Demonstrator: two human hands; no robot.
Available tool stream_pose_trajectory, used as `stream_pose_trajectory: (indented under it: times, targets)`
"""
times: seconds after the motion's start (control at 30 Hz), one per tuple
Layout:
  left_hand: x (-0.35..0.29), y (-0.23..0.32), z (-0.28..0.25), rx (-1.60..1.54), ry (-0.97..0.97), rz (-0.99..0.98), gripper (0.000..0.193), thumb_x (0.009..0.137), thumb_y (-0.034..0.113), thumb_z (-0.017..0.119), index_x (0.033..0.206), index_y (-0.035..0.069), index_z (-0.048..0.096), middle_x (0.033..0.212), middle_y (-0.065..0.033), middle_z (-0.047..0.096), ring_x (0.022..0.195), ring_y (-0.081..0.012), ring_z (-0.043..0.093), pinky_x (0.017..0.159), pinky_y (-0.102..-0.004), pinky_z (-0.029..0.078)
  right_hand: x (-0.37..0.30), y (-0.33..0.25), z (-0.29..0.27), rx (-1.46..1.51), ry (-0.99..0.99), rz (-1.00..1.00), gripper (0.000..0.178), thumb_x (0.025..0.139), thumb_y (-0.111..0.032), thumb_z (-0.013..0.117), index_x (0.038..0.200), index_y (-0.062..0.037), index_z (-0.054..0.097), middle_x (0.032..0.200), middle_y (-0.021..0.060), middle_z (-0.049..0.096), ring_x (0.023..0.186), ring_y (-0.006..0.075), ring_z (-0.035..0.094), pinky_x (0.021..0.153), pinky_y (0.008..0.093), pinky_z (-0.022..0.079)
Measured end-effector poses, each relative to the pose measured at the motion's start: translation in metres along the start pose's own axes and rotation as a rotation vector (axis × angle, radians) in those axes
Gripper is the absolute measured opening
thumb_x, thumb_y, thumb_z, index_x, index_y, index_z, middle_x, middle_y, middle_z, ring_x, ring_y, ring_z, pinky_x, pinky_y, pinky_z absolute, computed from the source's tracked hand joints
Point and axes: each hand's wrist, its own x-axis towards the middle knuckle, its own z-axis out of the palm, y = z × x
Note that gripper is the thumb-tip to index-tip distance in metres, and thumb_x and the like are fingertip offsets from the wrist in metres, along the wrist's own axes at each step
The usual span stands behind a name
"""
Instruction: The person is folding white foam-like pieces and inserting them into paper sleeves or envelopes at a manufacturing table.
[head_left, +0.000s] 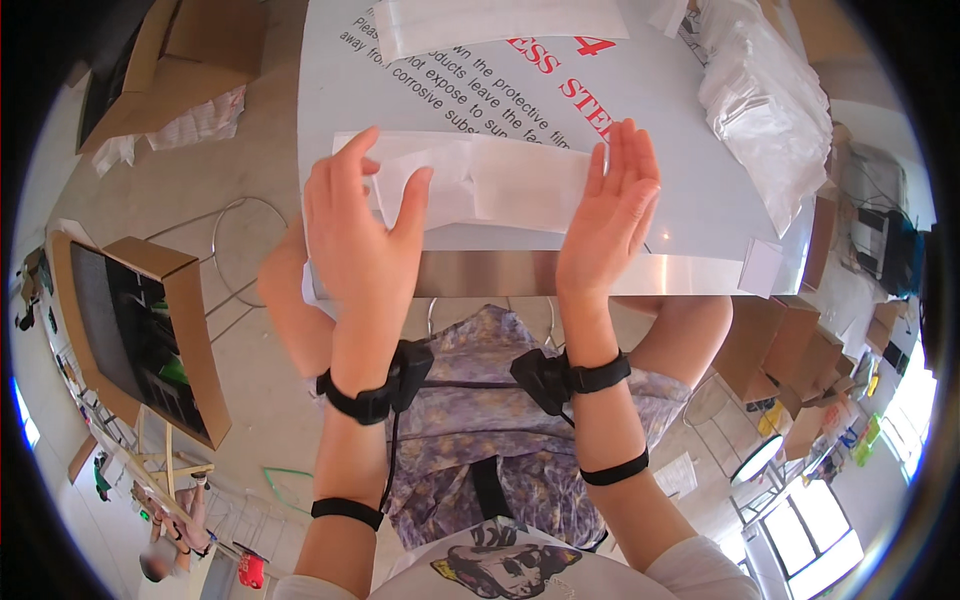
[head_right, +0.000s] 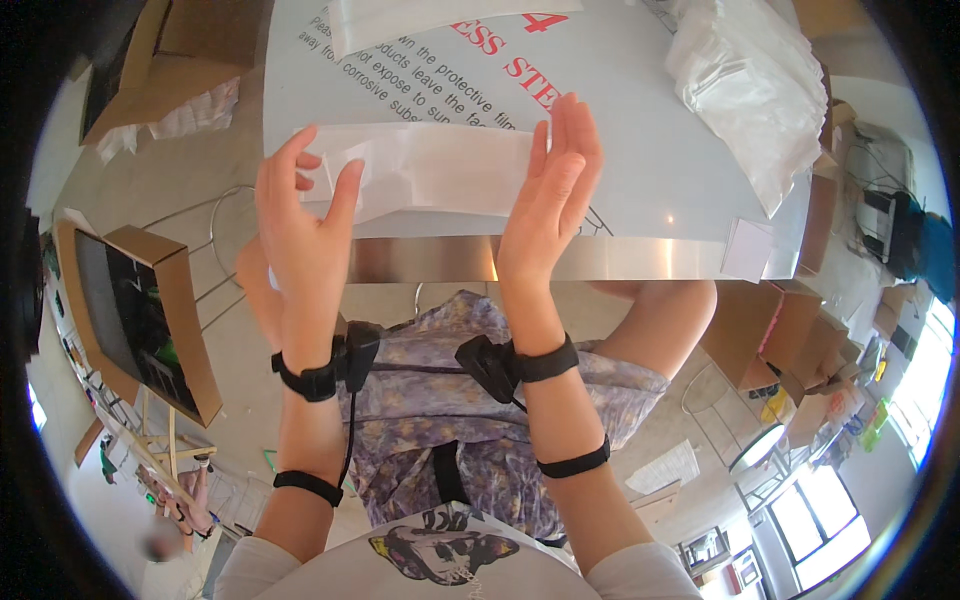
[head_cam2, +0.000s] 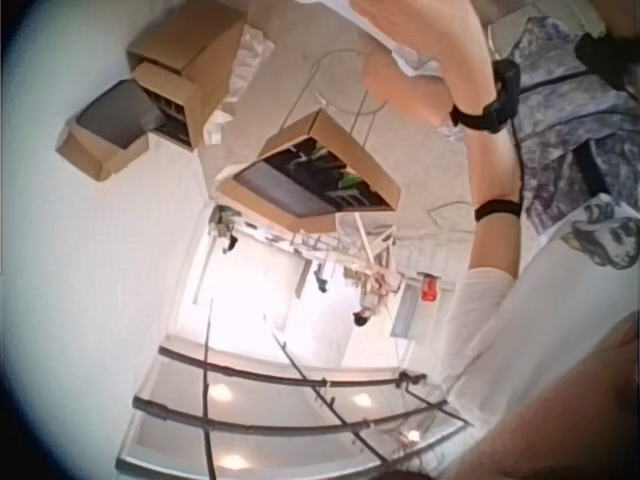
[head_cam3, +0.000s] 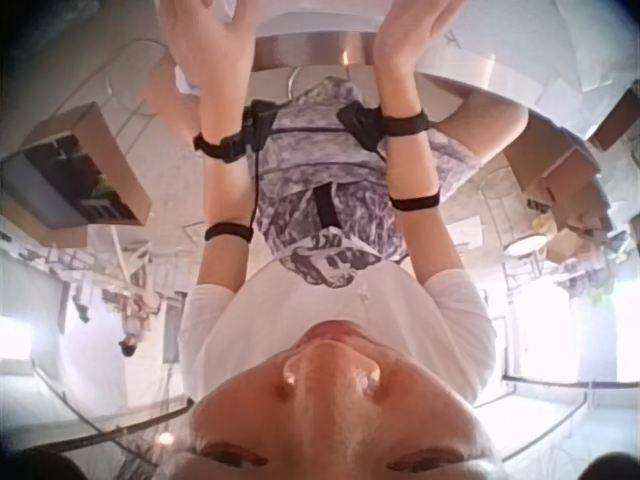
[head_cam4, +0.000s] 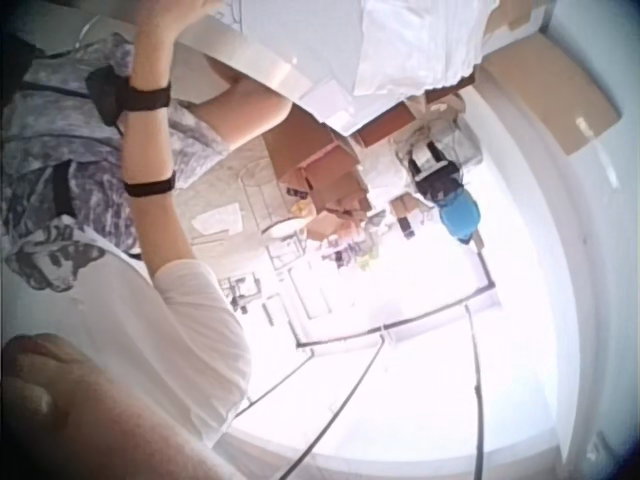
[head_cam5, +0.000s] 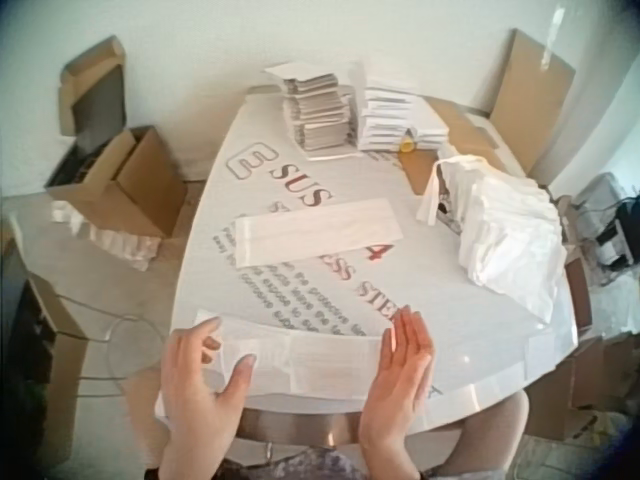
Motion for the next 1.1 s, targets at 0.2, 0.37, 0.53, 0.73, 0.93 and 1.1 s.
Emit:
stream_pose_trajectory:
  times: [0.2,0.37,0.53,0.73,0.93,1.1]
  targets:
    - [-0.019,-0.006,-0.027,-0.058,-0.214,-0.184,0.045,0.080,0.009,0.071,0.123,0.008,0.057,0.105,-0.0101,0.057,0.101,-0.0275,0.054,0.088,-0.0398,0.045,0.001,-0.012,0.018,-0.341,-0.203,-0.277,0.045,0.106,-0.024,0.039,0.142,0.0032,0.036,0.149,0.0204,0.037,0.142,0.0319,0.034,0.117,0.0444,0.027]
    - [-0.006,-0.033,-0.007,-0.030,-0.108,0.067,0.041,0.081,0.006,0.068,0.120,0.010,0.060,0.119,-0.0128,0.055,0.113,-0.0338,0.051,0.098,-0.0439,0.042,0.014,0.009,0.031,-1.054,-0.345,-0.563,0.042,0.098,-0.013,0.051,0.137,0.0017,0.043,0.145,0.0210,0.043,0.139,0.0393,0.036,0.114,0.0507,0.029]
    - [0.017,-0.038,0.013,-0.008,-0.111,0.366,0.026,0.083,0.007,0.067,0.108,0.011,0.064,0.139,-0.0139,0.048,0.126,-0.0380,0.045,0.105,-0.0487,0.035,0.015,0.029,0.031,-1.395,-0.350,-0.600,0.045,0.097,-0.014,0.054,0.138,0.0017,0.043,0.147,0.0195,0.043,0.140,0.0365,0.035,0.116,0.0533,0.025]
    - [0.034,-0.056,0.000,-0.119,-0.188,0.335,0.013,0.087,0.012,0.067,0.099,0.010,0.064,0.114,-0.0083,0.065,0.119,-0.0283,0.054,0.098,-0.0401,0.041,0.015,0.045,0.029,-1.448,-0.340,-0.593,0.044,0.100,-0.020,0.049,0.139,-0.0015,0.043,0.147,0.0164,0.043,0.142,0.0335,0.034,0.116,0.0520,0.024]
    - [0.040,-0.073,-0.041,-0.844,-0.070,-0.488,0.016,0.091,0.015,0.066,0.103,0.005,0.063,0.098,-0.0016,0.066,0.090,-0.0088,0.062,0.075,-0.0224,0.047,0.016,0.042,0.032,-1.438,-0.357,-0.597,0.050,0.096,-0.021,0.056,0.139,0.0022,0.043,0.146,0.0198,0.044,0.141,0.0350,0.035,0.117,0.0531,0.022]
    - [0.044,-0.070,-0.051,-1.014,-0.057,-0.578,0.025,0.094,0.017,0.063,0.113,0.001,0.064,0.106,-0.0046,0.064,0.097,-0.0094,0.059,0.083,-0.0216,0.045,0.015,0.026,0.039,-1.425,-0.356,-0.642,0.054,0.095,-0.027,0.060,0.139,0.0013,0.044,0.147,0.0191,0.043,0.140,0.0346,0.035,0.116,0.0536,0.024]
